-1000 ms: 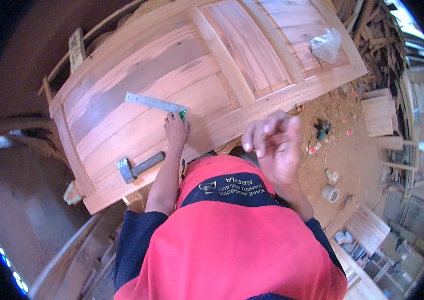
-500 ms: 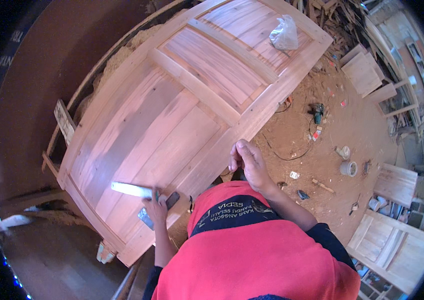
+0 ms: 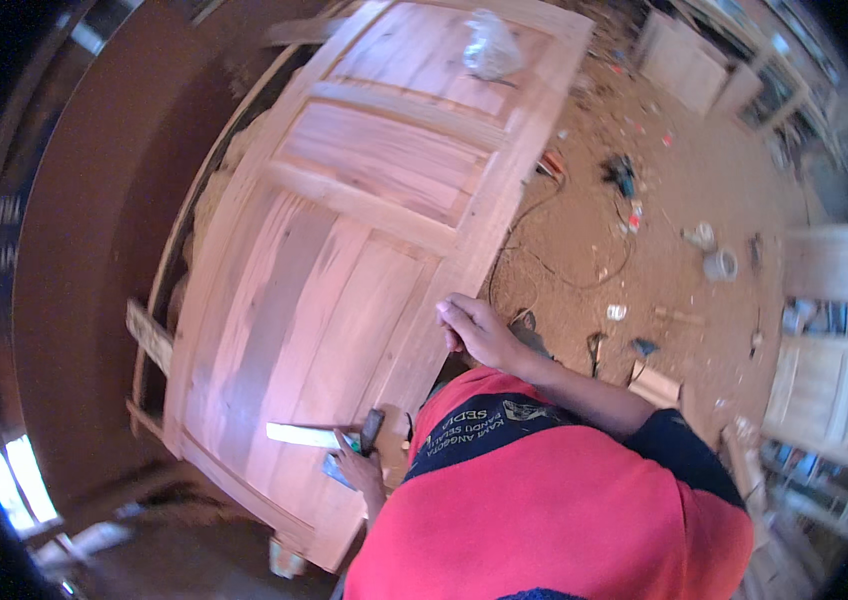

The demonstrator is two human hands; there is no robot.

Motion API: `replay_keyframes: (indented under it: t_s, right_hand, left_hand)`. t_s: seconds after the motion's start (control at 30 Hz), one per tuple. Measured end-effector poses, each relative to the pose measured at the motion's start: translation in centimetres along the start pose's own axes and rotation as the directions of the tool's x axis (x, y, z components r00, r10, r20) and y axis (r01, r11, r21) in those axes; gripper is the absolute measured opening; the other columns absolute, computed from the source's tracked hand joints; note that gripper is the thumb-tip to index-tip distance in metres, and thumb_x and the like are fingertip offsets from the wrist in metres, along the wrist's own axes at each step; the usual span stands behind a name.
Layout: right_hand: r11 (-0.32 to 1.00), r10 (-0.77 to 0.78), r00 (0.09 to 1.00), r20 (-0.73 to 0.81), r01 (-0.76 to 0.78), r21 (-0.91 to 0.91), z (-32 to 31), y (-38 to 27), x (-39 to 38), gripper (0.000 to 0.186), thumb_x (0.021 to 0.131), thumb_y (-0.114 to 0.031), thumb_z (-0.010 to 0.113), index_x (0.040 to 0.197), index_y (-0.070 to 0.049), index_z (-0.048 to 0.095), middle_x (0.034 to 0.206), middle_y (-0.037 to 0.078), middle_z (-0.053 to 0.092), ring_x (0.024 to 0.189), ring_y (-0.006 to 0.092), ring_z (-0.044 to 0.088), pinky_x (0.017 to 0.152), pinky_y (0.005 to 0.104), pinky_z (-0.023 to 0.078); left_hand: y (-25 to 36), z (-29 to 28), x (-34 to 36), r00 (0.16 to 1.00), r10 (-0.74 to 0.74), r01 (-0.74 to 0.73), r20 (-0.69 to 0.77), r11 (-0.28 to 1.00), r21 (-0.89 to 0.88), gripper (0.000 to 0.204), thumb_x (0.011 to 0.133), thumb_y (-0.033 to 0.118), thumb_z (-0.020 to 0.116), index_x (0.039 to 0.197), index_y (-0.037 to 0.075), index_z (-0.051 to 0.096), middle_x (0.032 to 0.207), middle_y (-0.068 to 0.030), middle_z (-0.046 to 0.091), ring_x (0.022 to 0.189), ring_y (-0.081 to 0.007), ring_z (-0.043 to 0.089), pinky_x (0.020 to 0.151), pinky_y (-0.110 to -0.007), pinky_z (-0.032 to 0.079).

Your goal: The person assembles a wooden door by positioning wooden panels and slats into the frame and securing them using a hammer and a chisel.

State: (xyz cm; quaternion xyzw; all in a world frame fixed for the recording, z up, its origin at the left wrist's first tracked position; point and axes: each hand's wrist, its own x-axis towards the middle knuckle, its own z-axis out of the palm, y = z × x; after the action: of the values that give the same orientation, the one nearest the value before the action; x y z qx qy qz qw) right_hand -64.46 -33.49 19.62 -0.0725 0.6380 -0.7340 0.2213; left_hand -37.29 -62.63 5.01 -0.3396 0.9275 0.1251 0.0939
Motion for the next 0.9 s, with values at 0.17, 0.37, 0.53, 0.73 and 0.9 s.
replay_keyframes:
  t_s: [0.17, 0.37, 0.53, 0.73, 0.9]
  right_hand:
    - [0.987, 0.044, 0.996, -0.078, -0.056, -0.150, -1.7, 2.2, -0.8, 0.037, 0.101, -0.039, 0.052, 0.093, -0.004, 0.060, 0.066, 0.004, 0.059, 0.059, 0.0138, 0.059, 0.057, 0.0332, 0.049]
    - [0.971, 0.030, 0.987, 0.155, 0.008, -0.240, -0.8, 5.3, -1.6, 0.043, 0.098, -0.043, 0.056, 0.104, 0.000, 0.061, 0.083, 0.011, 0.067, 0.070, 0.0172, 0.067, 0.062, 0.0336, 0.052]
    - [0.927, 0.333, 0.898, 0.289, -0.367, 0.074, -1.4, 2.3, -5.3, 0.062, 0.097, -0.061, 0.047, 0.113, -0.003, 0.060, 0.094, 0.013, 0.068, 0.073, 0.0209, 0.068, 0.058, 0.0369, 0.056]
    - [0.657, 0.277, 0.915, 0.293, -0.403, 0.637, -7.8, 1.8, -12.4, 0.062, 0.094, -0.063, 0.052, 0.105, -0.002, 0.060, 0.082, 0.008, 0.064, 0.067, 0.0187, 0.065, 0.054, 0.0341, 0.057]
    - [0.430, 0.307, 0.951, 0.031, -0.167, 0.887, -12.8, 8.5, -18.8, 0.040, 0.095, -0.046, 0.061, 0.094, -0.006, 0.060, 0.073, 0.005, 0.059, 0.061, 0.0176, 0.059, 0.054, 0.0327, 0.052]
  left_hand:
    - [0.6, -2.2, 1.8, 0.998, 0.003, -0.016, 0.066, 0.978, 0.207, 0.101, 0.066, 0.002, 0.074, 0.154, 0.015, 0.026, 0.106, -0.0192, 0.056, 0.090, -0.0339, 0.055, 0.085, -0.046, 0.048]
    - [5.0, -6.5, 3.3, 0.923, 0.251, -0.377, -0.291, 0.731, -0.569, 0.096, 0.068, -0.004, 0.068, 0.152, 0.014, 0.027, 0.100, -0.0129, 0.054, 0.086, -0.0266, 0.055, 0.077, -0.041, 0.051]
    - [20.5, -11.5, 1.9, 0.824, 0.566, -0.443, 0.010, 0.655, -0.613, 0.100, 0.063, -0.013, 0.070, 0.152, 0.010, 0.029, 0.111, -0.0107, 0.053, 0.097, -0.0236, 0.055, 0.085, -0.039, 0.052]
    - [33.1, -6.5, 2.3, 0.003, 1.000, -0.970, -0.012, 0.000, -0.244, 0.090, 0.064, 0.003, 0.078, 0.146, 0.004, 0.040, 0.116, -0.0165, 0.057, 0.101, -0.0379, 0.055, 0.091, -0.045, 0.044]
    - [42.8, -2.2, -5.2, -0.281, 0.913, -0.946, 0.296, -0.210, -0.248, 0.091, 0.064, -0.006, 0.072, 0.148, 0.006, 0.038, 0.104, -0.0161, 0.056, 0.098, -0.0373, 0.052, 0.088, -0.046, 0.045]
